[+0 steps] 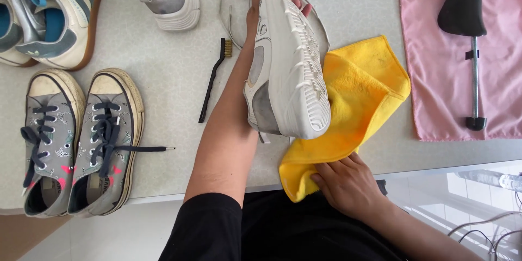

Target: Scrubbing the midsole and upper of a white sneaker using a toothbrush and cleaning solution, then wiping it with a microfiber cloth.

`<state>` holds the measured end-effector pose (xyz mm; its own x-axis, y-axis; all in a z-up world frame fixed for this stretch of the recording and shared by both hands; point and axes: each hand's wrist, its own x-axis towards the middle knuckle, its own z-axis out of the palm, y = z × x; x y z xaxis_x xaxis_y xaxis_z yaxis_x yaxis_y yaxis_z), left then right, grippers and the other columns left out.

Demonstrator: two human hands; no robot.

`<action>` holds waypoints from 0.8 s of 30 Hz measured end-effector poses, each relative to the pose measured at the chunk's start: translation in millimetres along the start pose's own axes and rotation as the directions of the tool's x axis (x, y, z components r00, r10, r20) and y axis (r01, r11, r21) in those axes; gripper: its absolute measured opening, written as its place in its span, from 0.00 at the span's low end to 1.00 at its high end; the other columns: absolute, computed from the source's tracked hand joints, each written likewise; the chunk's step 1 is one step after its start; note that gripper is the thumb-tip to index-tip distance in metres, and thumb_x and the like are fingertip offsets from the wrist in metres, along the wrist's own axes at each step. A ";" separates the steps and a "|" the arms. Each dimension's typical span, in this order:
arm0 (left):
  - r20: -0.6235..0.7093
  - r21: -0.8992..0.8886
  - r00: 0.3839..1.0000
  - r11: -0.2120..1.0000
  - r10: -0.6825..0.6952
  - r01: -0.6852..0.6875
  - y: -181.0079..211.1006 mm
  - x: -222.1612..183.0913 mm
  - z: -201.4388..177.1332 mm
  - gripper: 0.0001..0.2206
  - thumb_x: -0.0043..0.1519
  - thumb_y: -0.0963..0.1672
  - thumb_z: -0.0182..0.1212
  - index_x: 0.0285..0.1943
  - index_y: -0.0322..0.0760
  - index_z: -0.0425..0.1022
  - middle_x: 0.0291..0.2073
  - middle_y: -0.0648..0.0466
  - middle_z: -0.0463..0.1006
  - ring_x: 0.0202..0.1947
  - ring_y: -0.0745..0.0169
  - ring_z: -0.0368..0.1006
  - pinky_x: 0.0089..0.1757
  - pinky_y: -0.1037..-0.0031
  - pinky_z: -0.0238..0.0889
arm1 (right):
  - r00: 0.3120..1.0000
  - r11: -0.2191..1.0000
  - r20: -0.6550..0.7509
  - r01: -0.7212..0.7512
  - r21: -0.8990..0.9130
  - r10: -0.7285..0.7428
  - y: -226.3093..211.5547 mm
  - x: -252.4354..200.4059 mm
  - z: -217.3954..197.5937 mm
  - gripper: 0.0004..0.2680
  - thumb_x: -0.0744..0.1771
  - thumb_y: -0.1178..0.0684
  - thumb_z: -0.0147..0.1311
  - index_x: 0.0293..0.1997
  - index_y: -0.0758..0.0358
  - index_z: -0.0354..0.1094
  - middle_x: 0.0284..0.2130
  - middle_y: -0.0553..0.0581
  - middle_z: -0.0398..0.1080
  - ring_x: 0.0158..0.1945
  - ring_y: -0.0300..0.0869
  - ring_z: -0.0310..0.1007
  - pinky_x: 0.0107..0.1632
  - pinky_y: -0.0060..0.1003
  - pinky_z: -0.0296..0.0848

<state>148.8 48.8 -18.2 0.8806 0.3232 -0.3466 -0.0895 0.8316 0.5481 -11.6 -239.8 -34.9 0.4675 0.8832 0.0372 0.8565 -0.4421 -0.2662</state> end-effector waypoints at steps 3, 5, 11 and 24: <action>0.015 -0.013 1.000 1.000 0.001 -0.001 0.6 -2.2 -4.2 0.33 0.52 0.62 0.51 0.34 0.25 0.72 0.22 0.40 0.74 0.26 0.49 0.74 0.44 0.54 0.77 | 0.995 1.000 -0.097 0.029 -0.004 -0.029 9.4 14.1 45.1 0.13 0.71 0.44 0.43 0.55 0.57 0.69 0.41 0.57 0.73 0.51 0.57 0.72 0.59 0.53 0.64; 0.030 -0.020 1.000 1.000 -0.001 0.002 -0.7 -1.3 -3.8 0.33 0.52 0.62 0.51 0.34 0.26 0.72 0.22 0.40 0.74 0.26 0.49 0.74 0.44 0.54 0.77 | 0.993 0.999 -0.116 0.032 -0.017 -0.034 -0.1 36.3 42.8 0.12 0.70 0.45 0.44 0.54 0.57 0.69 0.41 0.58 0.72 0.51 0.57 0.72 0.58 0.53 0.64; 0.077 -0.030 0.997 0.999 -0.023 0.026 -10.8 5.8 -1.9 0.32 0.52 0.62 0.52 0.34 0.27 0.72 0.22 0.42 0.74 0.26 0.50 0.74 0.44 0.54 0.76 | 0.989 0.988 0.032 0.144 0.056 -0.146 -36.2 69.1 22.8 0.07 0.68 0.47 0.46 0.38 0.53 0.71 0.31 0.53 0.74 0.37 0.53 0.73 0.40 0.50 0.66; 0.104 -0.053 0.993 0.997 -0.054 0.059 -27.0 26.1 -42.5 0.31 0.53 0.62 0.53 0.34 0.31 0.72 0.24 0.45 0.73 0.26 0.51 0.73 0.44 0.54 0.75 | 0.996 0.996 -0.028 0.086 -0.039 -0.087 7.4 -18.5 -9.4 0.21 0.69 0.44 0.48 0.71 0.52 0.58 0.68 0.52 0.62 0.73 0.44 0.56 0.74 0.49 0.50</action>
<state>154.4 54.0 -74.4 0.9278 0.2293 -0.2943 -0.0615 0.8720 0.4856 -11.8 -260.8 -28.6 0.3971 0.9136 0.0872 0.9014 -0.3704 -0.2241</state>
